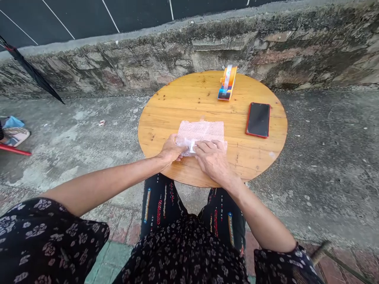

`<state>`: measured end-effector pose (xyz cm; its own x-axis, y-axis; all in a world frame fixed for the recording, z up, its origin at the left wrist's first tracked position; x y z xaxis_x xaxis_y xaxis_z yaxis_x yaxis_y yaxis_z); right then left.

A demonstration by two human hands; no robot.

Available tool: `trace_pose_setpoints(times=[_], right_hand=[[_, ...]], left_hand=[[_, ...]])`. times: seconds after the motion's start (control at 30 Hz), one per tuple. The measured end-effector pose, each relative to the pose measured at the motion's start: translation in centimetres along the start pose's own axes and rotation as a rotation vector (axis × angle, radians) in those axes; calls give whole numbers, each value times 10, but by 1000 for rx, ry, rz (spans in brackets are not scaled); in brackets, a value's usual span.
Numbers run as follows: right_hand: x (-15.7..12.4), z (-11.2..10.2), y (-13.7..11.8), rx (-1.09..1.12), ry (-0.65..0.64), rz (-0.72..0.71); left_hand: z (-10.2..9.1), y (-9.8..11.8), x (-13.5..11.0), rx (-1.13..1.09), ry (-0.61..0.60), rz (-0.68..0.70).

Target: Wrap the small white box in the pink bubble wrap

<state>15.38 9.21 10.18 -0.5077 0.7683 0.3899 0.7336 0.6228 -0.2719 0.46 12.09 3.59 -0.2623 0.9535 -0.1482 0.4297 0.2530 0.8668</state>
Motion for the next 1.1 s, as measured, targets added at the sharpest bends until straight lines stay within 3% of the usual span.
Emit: trace_pose_setpoints(times=[0.23,0.53,1.1], right_hand=[[0,1,1,-9,11,-18],[-1,4,1,-43,4,-19],[3,3,-1,-80,0,-26]], left_hand=[[-7,-6,-7,-13,100,-55],[-4,-17,-1,-63,96,-122],[7,1,-1,-276,46,-73]])
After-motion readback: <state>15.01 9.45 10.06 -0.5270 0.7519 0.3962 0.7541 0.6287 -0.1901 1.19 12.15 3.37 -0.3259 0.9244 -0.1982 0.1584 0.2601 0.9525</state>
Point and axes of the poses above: each hand's wrist, its own x-axis towards the middle knuckle, its own z-axis out of the palm, y = z × x, the point moved 10 cm from there along x, towards the middle knuckle, and after that the axes turned 13 degrees about z, right-handed, at the moved point
